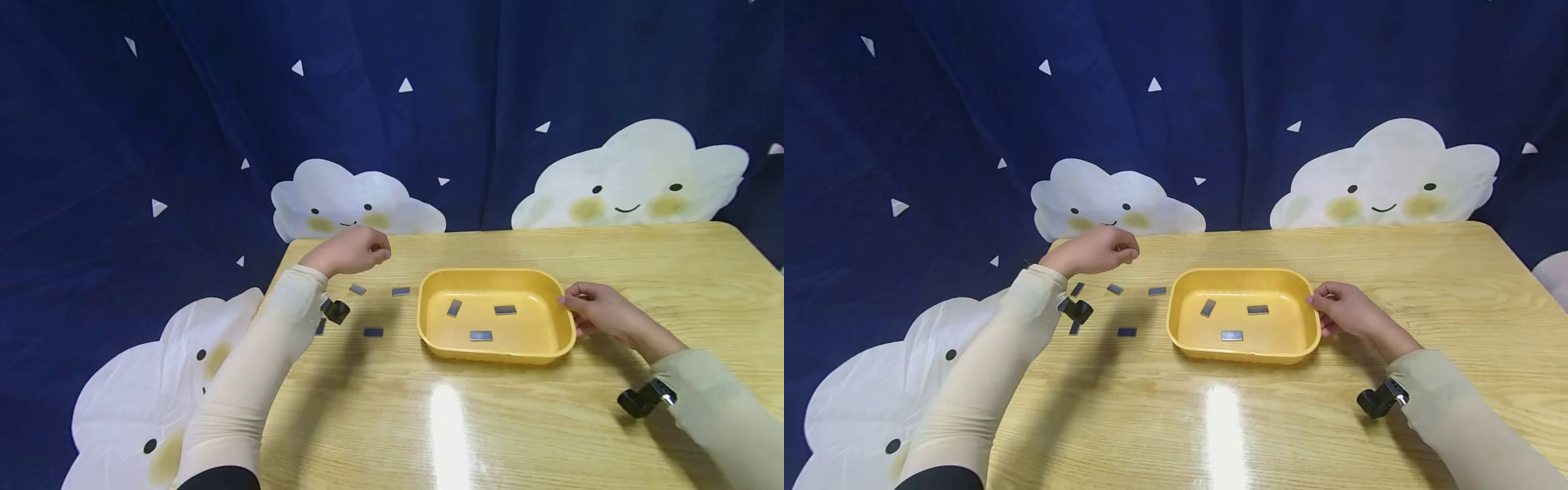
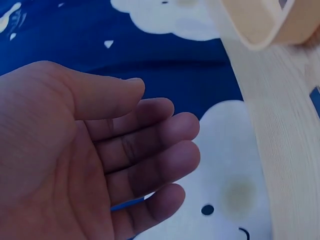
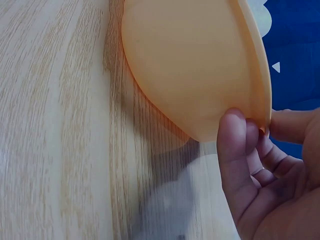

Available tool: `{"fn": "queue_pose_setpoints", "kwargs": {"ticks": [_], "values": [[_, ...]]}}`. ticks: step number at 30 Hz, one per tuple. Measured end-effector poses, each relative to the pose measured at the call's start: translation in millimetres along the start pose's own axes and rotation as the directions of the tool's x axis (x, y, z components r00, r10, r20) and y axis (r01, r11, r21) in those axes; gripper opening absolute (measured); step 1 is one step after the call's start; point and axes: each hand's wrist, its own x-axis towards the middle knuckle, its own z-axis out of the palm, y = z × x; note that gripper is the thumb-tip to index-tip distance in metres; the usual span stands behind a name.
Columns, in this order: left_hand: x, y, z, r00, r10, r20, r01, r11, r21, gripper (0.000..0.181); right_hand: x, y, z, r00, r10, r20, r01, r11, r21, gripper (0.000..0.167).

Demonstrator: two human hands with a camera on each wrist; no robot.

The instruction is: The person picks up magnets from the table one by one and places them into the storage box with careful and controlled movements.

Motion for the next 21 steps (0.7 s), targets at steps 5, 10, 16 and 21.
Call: {"fn": "queue_pose_setpoints", "kwargs": {"ticks": [5,10,16,21], "values": [[-9.8,-10.9,-2.9,1.0,-0.011,-0.029,0.012,1.0,0.013,0.02,-1.3,0,-2,1.0,0.002,-0.009,-0.002,1.0,-0.018,0.037],[-15.8,-27.6,1.4,0.997,-0.053,-0.058,0.053,0.999,-0.003,0.02,-0.9,-2,-2,1.0,-0.002,-0.012,0.001,1.0,-0.019,0.037],[-13.2,-54.7,13.6,0.991,-0.117,-0.066,0.114,0.993,-0.044,0.022,-0.3,-2,0,1.0,0.002,-0.009,-0.003,1.0,-0.02,0.036],[-13.0,-77.4,24.5,0.974,-0.211,-0.079,0.207,0.977,-0.058,0.023,-0.1,-2,1,1.0,0.0,-0.01,0.0,1.0,-0.026,0.037]]}}
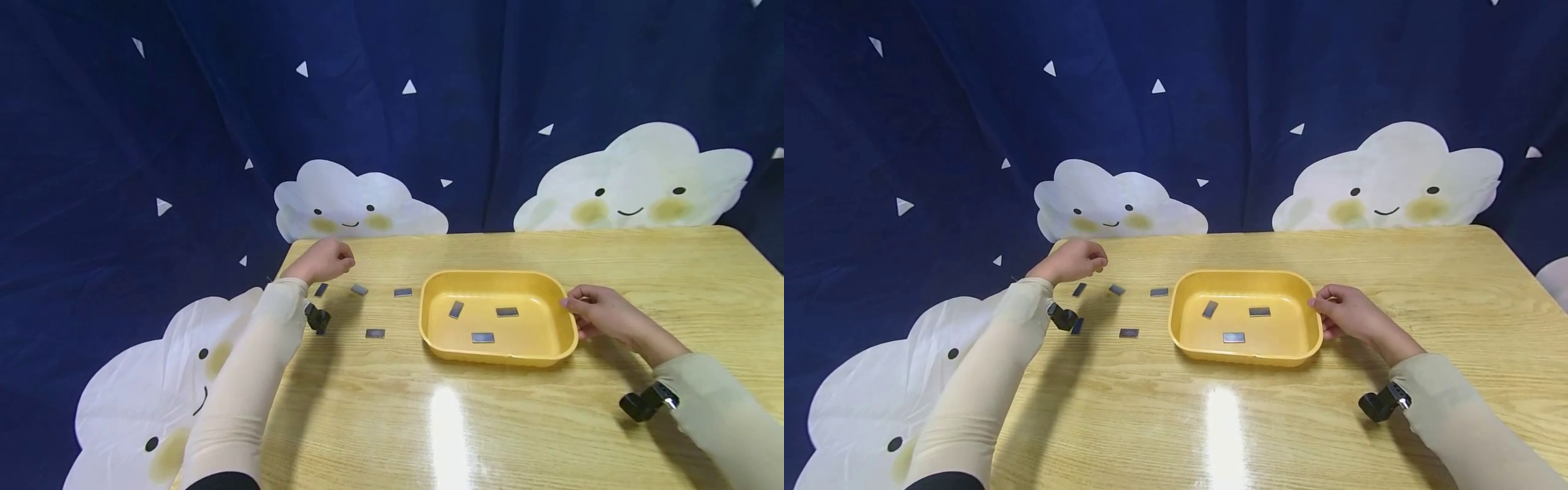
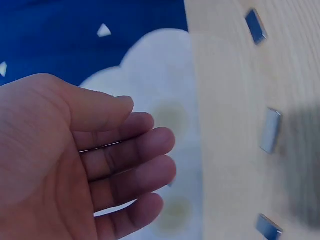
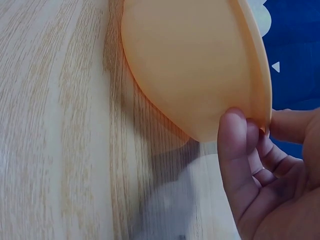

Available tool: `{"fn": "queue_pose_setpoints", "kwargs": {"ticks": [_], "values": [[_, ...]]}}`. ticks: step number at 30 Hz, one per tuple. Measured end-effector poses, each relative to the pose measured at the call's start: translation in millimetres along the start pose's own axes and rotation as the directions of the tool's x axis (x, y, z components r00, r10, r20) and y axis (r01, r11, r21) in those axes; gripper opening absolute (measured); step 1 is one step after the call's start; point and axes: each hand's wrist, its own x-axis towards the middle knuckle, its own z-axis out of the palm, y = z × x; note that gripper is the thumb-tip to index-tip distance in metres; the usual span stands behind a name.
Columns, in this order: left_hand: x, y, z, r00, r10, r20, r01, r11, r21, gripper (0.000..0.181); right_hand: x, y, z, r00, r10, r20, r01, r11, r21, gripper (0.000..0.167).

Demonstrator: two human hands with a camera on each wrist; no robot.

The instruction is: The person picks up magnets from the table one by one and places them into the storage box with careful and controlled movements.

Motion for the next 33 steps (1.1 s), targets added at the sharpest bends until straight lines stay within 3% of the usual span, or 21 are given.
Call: {"fn": "queue_pose_setpoints", "kwargs": {"ticks": [8,14,18,21,26,31,33], "values": [[2.1,-34.0,15.1,0.993,-0.114,-0.01,0.114,0.993,0.007,0.031,1.1,2,-1,1.0,0.002,0.009,-0.002,1.0,0.013,0.038],[6.0,-54.8,24.8,0.982,-0.189,-0.018,0.187,0.98,-0.071,0.03,1.9,3,-2,1.0,0.003,0.01,-0.003,1.0,0.017,0.038],[7.2,-64.5,32.9,0.977,-0.212,0.012,0.212,0.971,-0.107,0.032,2.5,4,-1,1.0,0.003,0.009,-0.003,1.0,0.019,0.038],[8.2,-70.1,37.2,0.973,-0.229,-0.003,0.228,0.969,-0.096,0.031,3.0,3,-1,1.0,0.008,0.006,-0.008,1.0,0.017,0.038],[14.1,-85.2,44.0,0.942,-0.334,-0.022,0.332,0.94,-0.082,0.022,2.8,2,0,1.0,0.007,0.005,-0.007,1.0,0.012,0.038],[17.7,-102.3,52.2,0.906,-0.424,0.014,0.423,0.9,-0.102,0.027,0.6,1,0,1.0,0.01,0.007,-0.01,1.0,0.017,0.037],[19.1,-106.0,53.8,0.899,-0.438,0.024,0.438,0.893,-0.107,0.025,0.2,1,0,1.0,0.011,0.009,-0.011,1.0,0.02,0.037]]}}
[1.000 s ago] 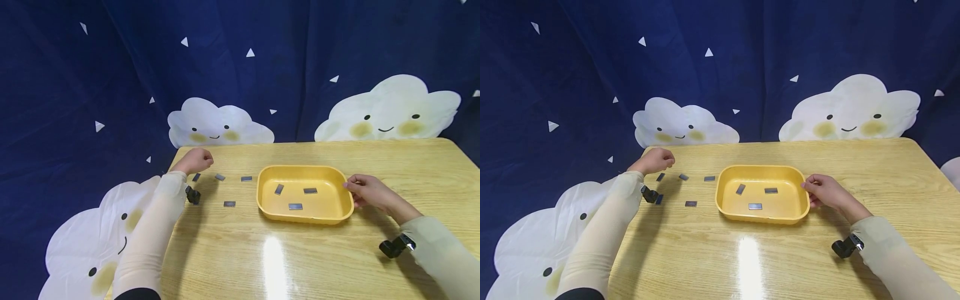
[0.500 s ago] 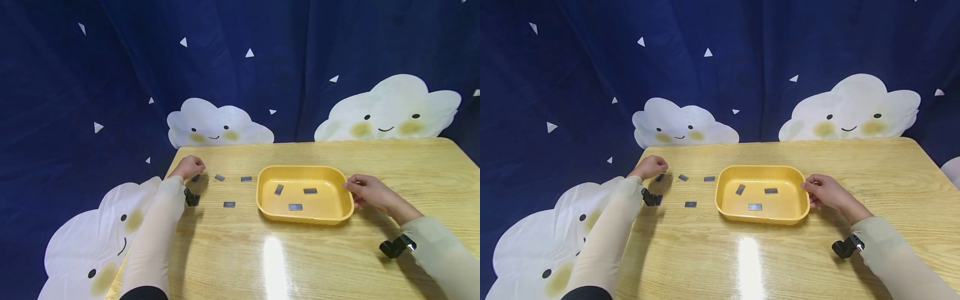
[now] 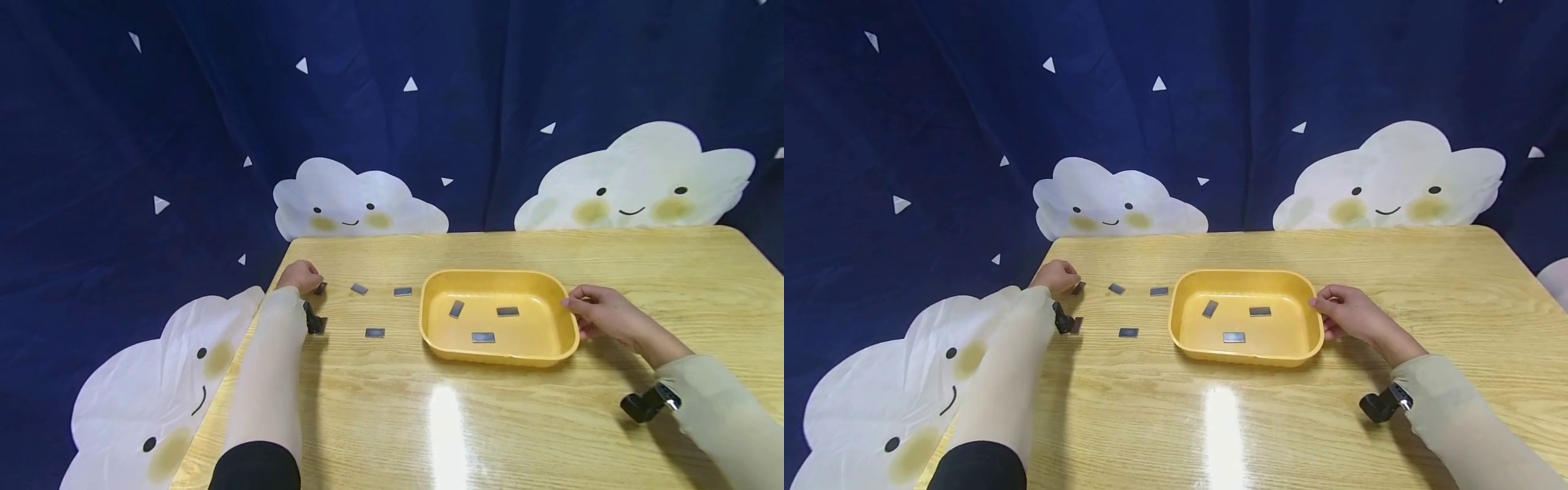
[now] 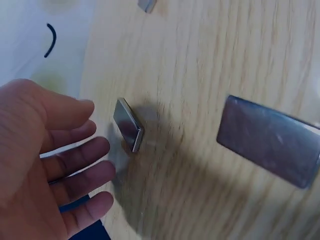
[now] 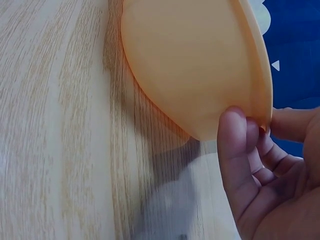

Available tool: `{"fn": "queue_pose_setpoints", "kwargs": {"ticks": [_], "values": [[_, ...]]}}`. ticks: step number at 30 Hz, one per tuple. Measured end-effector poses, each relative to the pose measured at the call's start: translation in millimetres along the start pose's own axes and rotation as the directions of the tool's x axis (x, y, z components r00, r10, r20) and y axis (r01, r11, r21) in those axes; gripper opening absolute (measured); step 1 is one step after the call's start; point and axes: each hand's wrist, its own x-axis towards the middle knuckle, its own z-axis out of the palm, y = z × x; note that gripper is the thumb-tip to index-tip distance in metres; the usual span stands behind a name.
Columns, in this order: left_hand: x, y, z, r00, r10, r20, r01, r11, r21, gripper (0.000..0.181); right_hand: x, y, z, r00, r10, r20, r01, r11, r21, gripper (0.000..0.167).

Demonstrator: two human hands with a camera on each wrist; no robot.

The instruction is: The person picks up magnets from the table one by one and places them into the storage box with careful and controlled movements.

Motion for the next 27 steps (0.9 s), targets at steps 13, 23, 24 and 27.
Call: {"fn": "queue_pose_setpoints", "kwargs": {"ticks": [13,23,24,27], "values": [[-2.8,3.2,6.1,0.993,-0.12,-0.018,0.121,0.987,0.11,0.026,2.1,1,1,1.0,-0.01,0.007,0.01,1.0,-0.007,0.037],[-5.0,4.9,5.4,0.994,-0.108,-0.029,0.11,0.993,0.048,0.041,0.6,1,-2,1.0,-0.007,0.008,0.007,1.0,-0.008,0.036],[-4.3,5.5,5.8,0.994,-0.109,-0.03,0.11,0.993,0.052,0.039,0.7,2,-2,1.0,-0.007,0.008,0.007,1.0,-0.008,0.036],[-2.2,6.1,7.2,0.993,-0.119,-0.023,0.12,0.991,0.058,0.029,1.1,3,-1,1.0,-0.002,0.006,0.002,1.0,-0.01,0.037]]}}
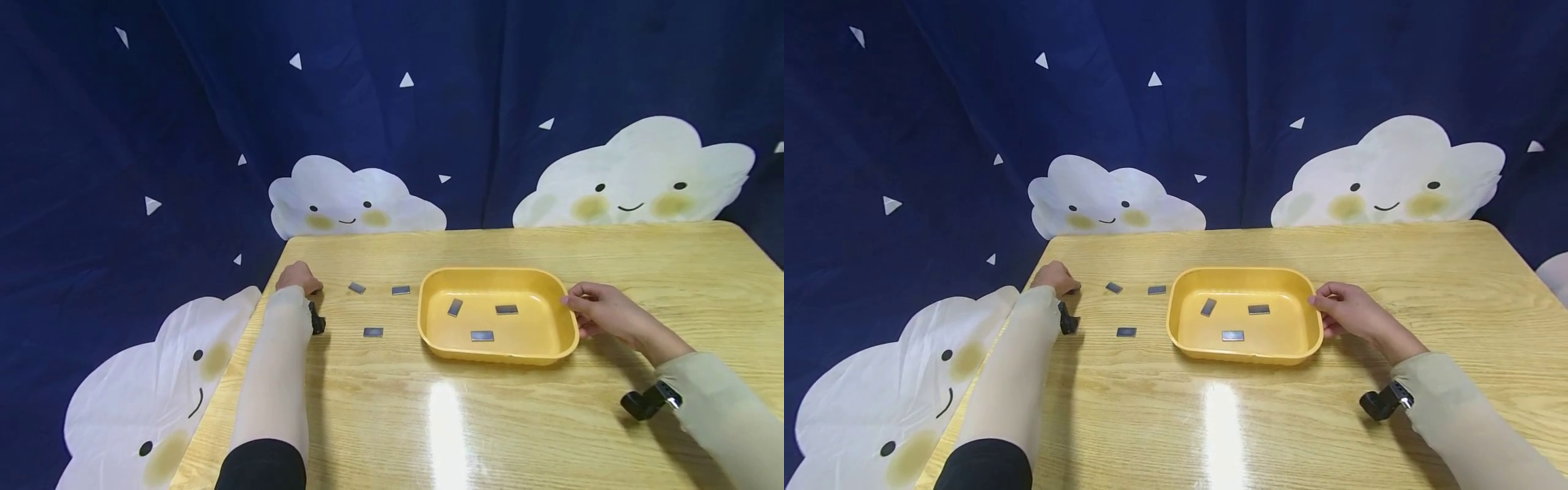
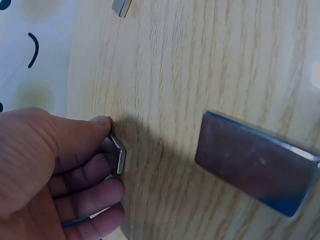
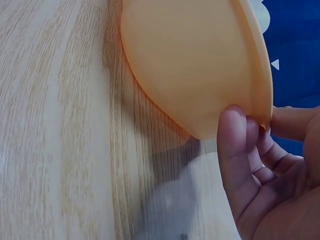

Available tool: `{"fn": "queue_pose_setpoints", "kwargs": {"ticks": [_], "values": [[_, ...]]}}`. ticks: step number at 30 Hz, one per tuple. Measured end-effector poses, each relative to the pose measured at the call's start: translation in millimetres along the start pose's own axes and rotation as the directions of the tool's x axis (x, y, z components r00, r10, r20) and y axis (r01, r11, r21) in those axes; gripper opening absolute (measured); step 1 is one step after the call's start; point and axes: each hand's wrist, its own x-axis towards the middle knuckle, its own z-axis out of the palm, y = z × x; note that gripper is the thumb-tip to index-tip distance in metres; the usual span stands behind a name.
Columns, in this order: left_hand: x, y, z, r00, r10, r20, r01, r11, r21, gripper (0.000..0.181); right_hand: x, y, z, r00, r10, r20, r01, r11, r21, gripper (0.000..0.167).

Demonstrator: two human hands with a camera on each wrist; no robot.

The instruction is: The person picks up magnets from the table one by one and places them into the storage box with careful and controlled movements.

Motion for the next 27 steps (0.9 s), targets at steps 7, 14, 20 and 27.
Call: {"fn": "queue_pose_setpoints", "kwargs": {"ticks": [7,14,20,27], "values": [[7.6,-0.7,-0.2,0.997,0.004,0.073,-0.002,1.0,-0.026,0.02,-0.7,-2.1,0.3,1.0,0.007,-0.001,-0.007,1.0,0.01,0.038],[8.4,-2.1,-0.4,0.991,0.047,0.126,-0.04,0.997,-0.059,0.022,0.0,-3.6,0.1,1.0,0.004,-0.004,-0.004,1.0,0.012,0.037],[5.9,-4.4,3.3,0.987,0.042,0.156,-0.031,0.997,-0.07,0.013,0.8,-1.5,0.0,1.0,0.007,0.004,-0.007,1.0,0.028,0.038],[6.9,-5.1,5.4,0.99,0.054,0.13,-0.043,0.995,-0.085,0.021,2.4,-0.5,-2.5,1.0,0.002,0.014,-0.003,1.0,0.019,0.038]]}}
